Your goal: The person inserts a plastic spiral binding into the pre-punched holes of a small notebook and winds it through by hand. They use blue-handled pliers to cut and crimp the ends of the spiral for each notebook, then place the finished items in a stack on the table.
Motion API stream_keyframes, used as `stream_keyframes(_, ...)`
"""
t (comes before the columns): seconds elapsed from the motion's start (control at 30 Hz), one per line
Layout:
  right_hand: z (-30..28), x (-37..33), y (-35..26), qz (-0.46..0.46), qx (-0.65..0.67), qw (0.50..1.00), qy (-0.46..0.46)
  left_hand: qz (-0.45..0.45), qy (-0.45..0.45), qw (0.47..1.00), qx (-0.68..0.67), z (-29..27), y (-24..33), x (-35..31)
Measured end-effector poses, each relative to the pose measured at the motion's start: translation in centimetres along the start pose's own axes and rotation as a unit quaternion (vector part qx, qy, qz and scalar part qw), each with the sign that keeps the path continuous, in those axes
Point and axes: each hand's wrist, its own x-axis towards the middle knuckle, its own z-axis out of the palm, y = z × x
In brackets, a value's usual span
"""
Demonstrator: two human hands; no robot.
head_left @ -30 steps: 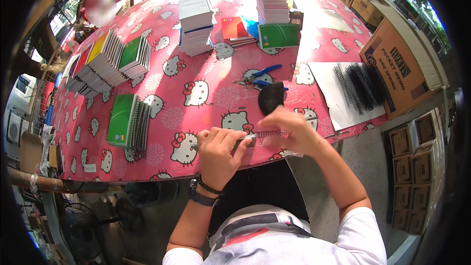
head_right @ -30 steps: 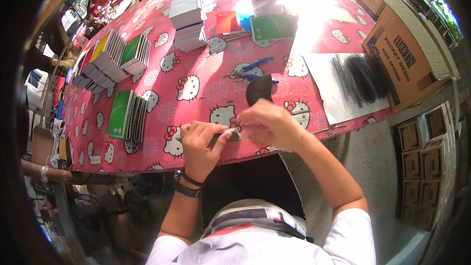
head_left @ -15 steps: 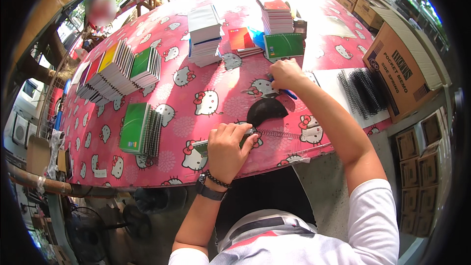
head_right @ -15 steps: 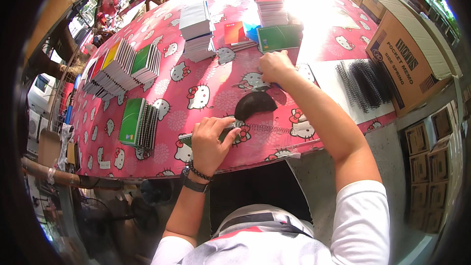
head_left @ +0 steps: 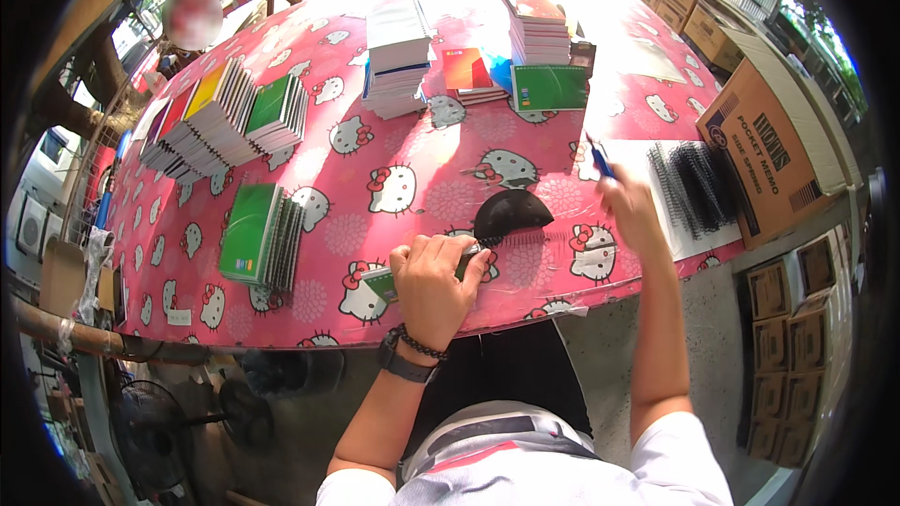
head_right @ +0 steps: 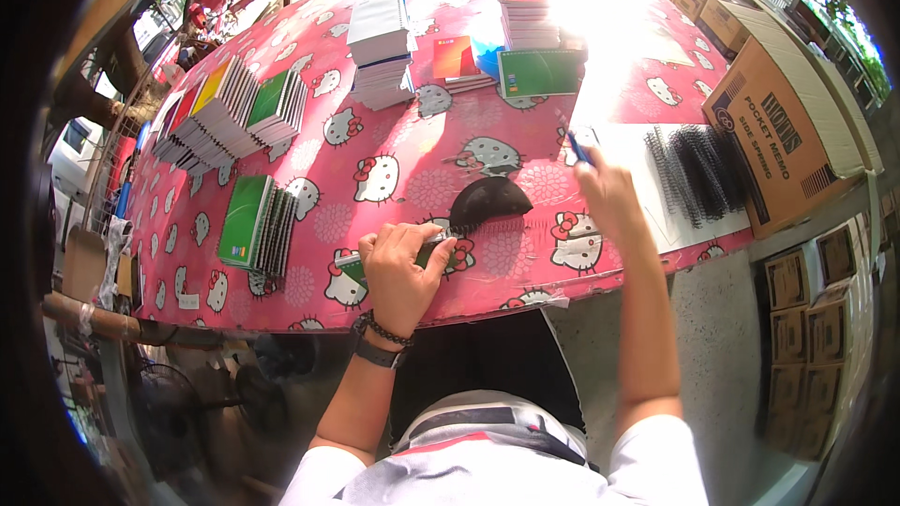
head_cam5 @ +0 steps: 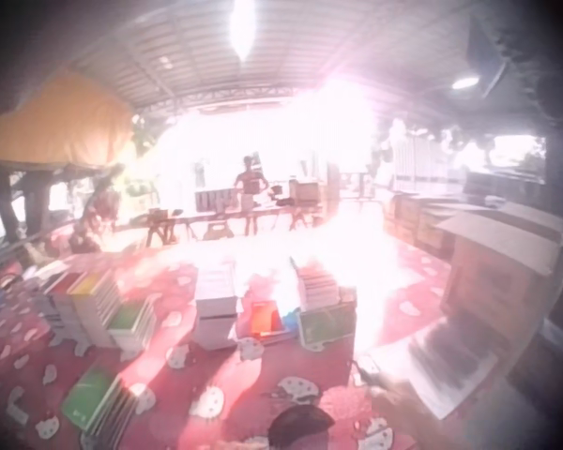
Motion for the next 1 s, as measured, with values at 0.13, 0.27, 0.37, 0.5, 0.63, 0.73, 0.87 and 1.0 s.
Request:
stream_keyframes(0.13,6.0,-8.1,-6.3,-0.089,0.090,0.992,0.024,-0.005,0.001,1.000,0.003,0.1,-0.5,-0.2)
stream_keyframes(0.27,8.3,-9.8,-6.3,-0.142,-0.031,0.985,0.090,0.004,-0.001,1.000,0.005,0.4,0.0,0.1)
stream_keyframes(0.37,8.8,-10.1,-6.5,-0.108,-0.066,0.990,0.062,0.001,-0.001,1.000,0.012,0.3,0.1,-0.2)
stream_keyframes(0.5,8.7,-10.1,-6.8,-0.124,-0.077,0.988,0.044,-0.001,0.001,1.000,0.014,0.3,0.0,-0.4)
stream_keyframes(0.63,8.8,-10.1,-7.1,-0.126,-0.109,0.985,0.040,-0.001,0.006,1.000,0.012,0.5,0.0,-0.5)
stream_keyframes(0.73,8.9,-9.9,-6.9,-0.135,-0.099,0.985,0.039,-0.002,0.005,1.000,0.016,0.5,-0.1,-0.5)
stream_keyframes(0.87,8.9,-9.0,-6.0,-0.103,-0.015,0.994,0.034,-0.005,0.004,1.000,0.019,0.4,0.0,-0.6)
stream_keyframes(1.0,5.0,-4.9,-3.8,-0.065,-0.001,0.973,0.222,0.006,0.000,1.000,0.016,0.3,-0.3,-0.7)
